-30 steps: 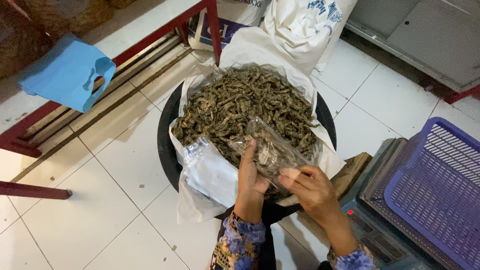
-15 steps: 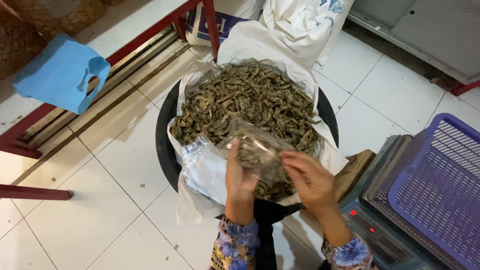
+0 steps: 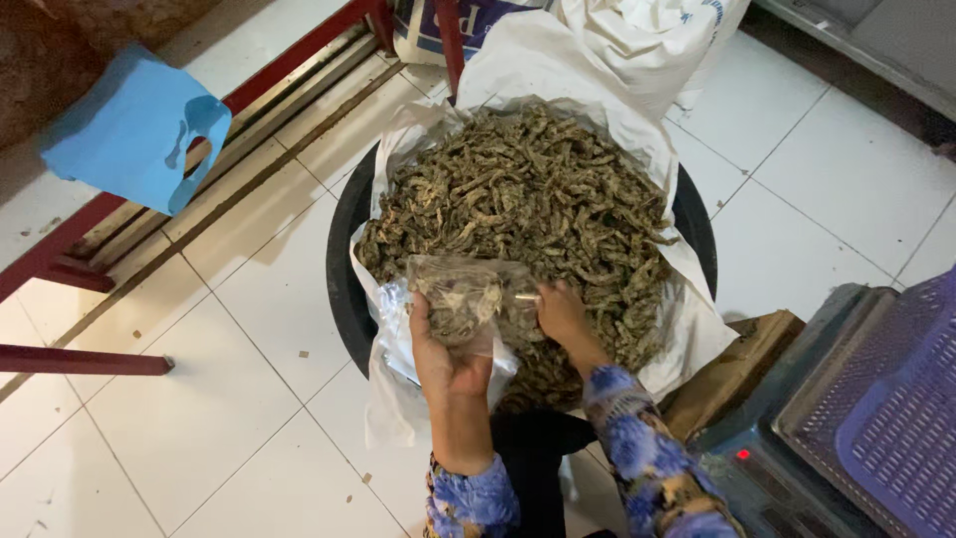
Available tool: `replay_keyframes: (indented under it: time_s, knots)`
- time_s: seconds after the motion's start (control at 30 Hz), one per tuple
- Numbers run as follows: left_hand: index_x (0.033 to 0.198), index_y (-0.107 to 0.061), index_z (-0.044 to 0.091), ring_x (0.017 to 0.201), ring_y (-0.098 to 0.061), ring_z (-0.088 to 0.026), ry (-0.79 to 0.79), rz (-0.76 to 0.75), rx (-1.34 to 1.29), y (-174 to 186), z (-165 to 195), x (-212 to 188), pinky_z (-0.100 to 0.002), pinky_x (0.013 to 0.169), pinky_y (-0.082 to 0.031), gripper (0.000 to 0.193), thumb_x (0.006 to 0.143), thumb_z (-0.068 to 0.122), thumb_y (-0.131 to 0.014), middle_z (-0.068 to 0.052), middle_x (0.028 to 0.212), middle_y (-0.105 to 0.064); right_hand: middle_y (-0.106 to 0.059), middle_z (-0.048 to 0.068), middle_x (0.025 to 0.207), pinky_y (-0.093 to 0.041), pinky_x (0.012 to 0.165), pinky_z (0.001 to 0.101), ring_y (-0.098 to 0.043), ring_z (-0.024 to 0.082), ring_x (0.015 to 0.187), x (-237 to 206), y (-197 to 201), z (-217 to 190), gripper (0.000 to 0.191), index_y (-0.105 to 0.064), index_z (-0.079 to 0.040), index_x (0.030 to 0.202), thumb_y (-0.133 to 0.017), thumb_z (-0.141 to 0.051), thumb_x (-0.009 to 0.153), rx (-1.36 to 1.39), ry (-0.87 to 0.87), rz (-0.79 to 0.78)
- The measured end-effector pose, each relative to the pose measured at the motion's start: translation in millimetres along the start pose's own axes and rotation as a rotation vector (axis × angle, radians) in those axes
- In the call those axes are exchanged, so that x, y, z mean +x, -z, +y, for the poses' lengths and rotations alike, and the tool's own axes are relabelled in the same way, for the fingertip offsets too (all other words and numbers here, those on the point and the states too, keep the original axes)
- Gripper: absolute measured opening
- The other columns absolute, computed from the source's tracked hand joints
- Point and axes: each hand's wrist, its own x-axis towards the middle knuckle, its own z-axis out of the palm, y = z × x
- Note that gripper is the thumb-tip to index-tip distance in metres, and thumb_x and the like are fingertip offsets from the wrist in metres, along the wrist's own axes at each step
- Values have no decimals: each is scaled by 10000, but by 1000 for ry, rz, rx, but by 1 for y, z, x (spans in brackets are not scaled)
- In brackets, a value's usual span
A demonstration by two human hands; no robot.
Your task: The person sits on the floor and fills a clear plastic bag with dried shrimp taken by hand from a large basin, then places the bag on a digital scale, presses buttons to weigh it, and sets filled bags aside while repeating the process.
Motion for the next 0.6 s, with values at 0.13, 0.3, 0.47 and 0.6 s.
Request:
replay_keyframes:
  time_s: [0.13,0.3,0.47,0.6]
  knots:
    - [1311,-597,70,1175,-649,-313,-20,-24,25,-1,2,1,-546,1027,-535,442,950,322,-643,-103,1281,-673,-468,186,1462,-433,1060,545,-456,430,1304,8,-10,-15,241,-714,-56,1166,-596,-210,1023,-162,-128,-73]
    - [1327,-586,66,1207,-641,-320,-12,7,-20,2,3,2,-531,1058,-526,438,969,315,-630,-120,1315,-661,-504,151,1386,-425,1085,542,-488,381,1266,12,-1,-15,268,-655,-73,1219,-638,-209,989,-134,-143,-200]
    - [1337,-587,76,1222,-626,-333,12,-8,-26,0,6,1,-552,1071,-498,442,974,328,-593,-116,1335,-655,-598,163,1128,-465,948,533,-577,355,1016,-2,20,-11,237,-607,-33,1148,-642,-231,1024,46,-166,-180]
    - [1324,-588,85,1224,-622,-354,2,-11,-10,0,5,2,-593,1059,-492,428,970,326,-570,-121,1332,-657,-643,143,981,-535,750,492,-643,318,803,-50,34,-9,197,-628,-40,1150,-601,-223,1084,237,-194,121]
